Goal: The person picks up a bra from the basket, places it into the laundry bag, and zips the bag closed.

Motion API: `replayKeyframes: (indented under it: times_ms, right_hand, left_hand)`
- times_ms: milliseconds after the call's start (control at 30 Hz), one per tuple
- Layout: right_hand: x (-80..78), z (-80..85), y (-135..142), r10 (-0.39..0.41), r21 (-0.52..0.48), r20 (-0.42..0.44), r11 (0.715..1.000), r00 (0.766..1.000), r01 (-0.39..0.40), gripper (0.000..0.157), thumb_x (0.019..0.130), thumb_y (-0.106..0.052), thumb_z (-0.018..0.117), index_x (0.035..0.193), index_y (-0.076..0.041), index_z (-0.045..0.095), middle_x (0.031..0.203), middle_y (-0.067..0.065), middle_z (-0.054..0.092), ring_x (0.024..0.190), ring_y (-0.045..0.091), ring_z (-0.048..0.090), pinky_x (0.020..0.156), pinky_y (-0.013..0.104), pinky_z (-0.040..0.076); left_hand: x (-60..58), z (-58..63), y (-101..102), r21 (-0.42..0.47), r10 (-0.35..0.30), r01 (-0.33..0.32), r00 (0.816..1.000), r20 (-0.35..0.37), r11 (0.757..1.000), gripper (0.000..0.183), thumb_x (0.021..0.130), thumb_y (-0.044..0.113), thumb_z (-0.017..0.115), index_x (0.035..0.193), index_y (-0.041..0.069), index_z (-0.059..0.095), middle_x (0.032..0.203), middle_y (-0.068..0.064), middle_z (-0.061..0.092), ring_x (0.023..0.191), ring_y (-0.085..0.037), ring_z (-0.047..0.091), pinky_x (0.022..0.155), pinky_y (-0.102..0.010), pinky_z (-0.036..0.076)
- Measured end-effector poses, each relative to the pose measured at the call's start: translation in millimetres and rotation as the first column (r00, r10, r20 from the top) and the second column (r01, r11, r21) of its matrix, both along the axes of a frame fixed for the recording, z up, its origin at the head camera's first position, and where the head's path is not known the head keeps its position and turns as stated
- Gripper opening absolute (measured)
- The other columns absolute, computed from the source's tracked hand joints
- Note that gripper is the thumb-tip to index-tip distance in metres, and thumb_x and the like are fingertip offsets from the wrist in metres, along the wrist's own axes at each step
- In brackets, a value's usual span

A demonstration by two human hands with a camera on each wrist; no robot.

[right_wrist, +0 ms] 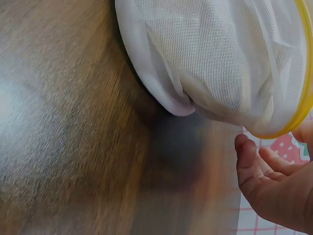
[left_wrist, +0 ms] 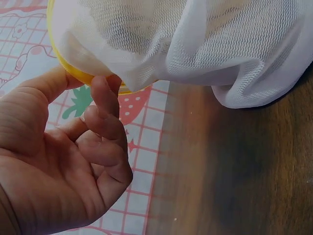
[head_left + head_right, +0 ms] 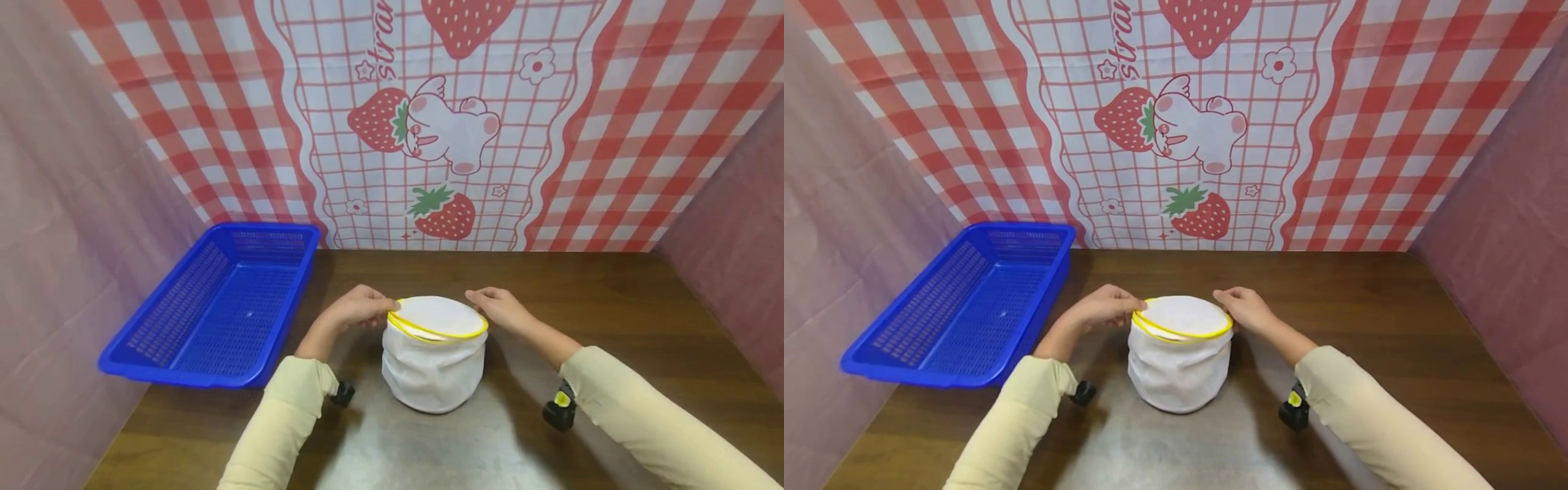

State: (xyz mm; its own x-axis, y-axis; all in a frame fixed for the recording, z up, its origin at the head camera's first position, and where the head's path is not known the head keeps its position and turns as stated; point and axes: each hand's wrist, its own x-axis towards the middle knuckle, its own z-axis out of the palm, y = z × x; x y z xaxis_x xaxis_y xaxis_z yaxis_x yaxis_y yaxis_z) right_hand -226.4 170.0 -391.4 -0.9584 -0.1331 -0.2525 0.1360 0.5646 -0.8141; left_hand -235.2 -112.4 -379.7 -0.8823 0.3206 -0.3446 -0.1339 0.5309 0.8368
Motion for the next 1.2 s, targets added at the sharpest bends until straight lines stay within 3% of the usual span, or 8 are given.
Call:
replayKeyframes:
  times_ms: [167,400,500,733,967,1200]
  right_hand:
    - [-5.1,0.4,-7,0.005,0.017,0.070,1.000,0.998,-0.007,0.060,0.096,-0.042,0.046,0.132,0.007,0.045,0.122,0.026,0.056,0.106,0.029,0.057,0.074,0.030,0.052]
    - [-10.2,4.2,-11,0.019,0.026,0.036,0.999,0.999,-0.019,0.056,0.095,-0.039,0.048,0.126,0.008,0.052,0.122,0.024,0.058,0.100,0.023,0.058,0.075,0.025,0.048]
    - [-10.6,7.5,-11,0.031,-0.013,0.040,0.999,0.999,-0.030,0.057,0.096,-0.039,0.047,0.126,0.009,0.050,0.120,0.024,0.058,0.093,0.019,0.059,0.073,0.024,0.049]
    - [-11.5,14.1,-15,0.067,-0.111,0.119,0.992,0.991,-0.054,0.062,0.095,-0.046,0.045,0.127,0.007,0.050,0.097,0.014,0.066,0.067,0.011,0.063,0.064,0.025,0.053]
    - [-11.1,22.0,-22,0.066,-0.118,0.179,0.992,0.982,-0.045,0.070,0.090,-0.061,0.042,0.119,0.001,0.057,0.084,0.005,0.065,0.064,0.011,0.063,0.061,0.027,0.054]
    - [-9.2,28.0,-27,0.082,-0.139,0.194,0.989,0.978,-0.055,0.069,0.088,-0.062,0.047,0.116,0.000,0.060,0.081,0.005,0.066,0.063,0.013,0.064,0.061,0.028,0.054]
  left_hand:
    - [1.1,0.1,-1,-0.003,0.003,-0.003,1.000,-0.012,1.000,0.029,0.083,0.031,0.066,0.071,0.005,0.064,0.057,-0.001,0.053,0.048,-0.009,0.044,0.046,-0.025,0.035]
    - [1.5,1.8,-2,0.004,-0.006,0.006,1.000,-0.028,1.000,0.030,0.083,0.031,0.068,0.080,0.001,0.069,0.058,-0.001,0.052,0.050,-0.010,0.043,0.048,-0.024,0.034]
    - [3.9,5.2,-2,0.010,-0.010,0.010,0.999,-0.033,1.000,0.029,0.082,0.029,0.069,0.085,0.001,0.071,0.056,0.000,0.050,0.051,-0.010,0.042,0.049,-0.024,0.033]
    - [11.2,16.3,2,0.013,-0.029,0.029,0.999,-0.044,0.999,0.027,0.080,0.027,0.071,0.092,0.003,0.073,0.055,0.002,0.048,0.051,-0.007,0.041,0.049,-0.024,0.032]
    - [18.3,23.7,4,0.014,-0.039,0.040,0.997,-0.063,0.999,0.025,0.081,0.025,0.071,0.091,0.003,0.072,0.049,0.004,0.042,0.047,-0.007,0.035,0.047,-0.025,0.028]
    - [21.7,25.6,3,0.025,-0.027,0.028,0.998,-0.056,0.999,0.025,0.081,0.024,0.071,0.092,0.002,0.072,0.049,0.004,0.041,0.046,-0.007,0.035,0.045,-0.023,0.029]
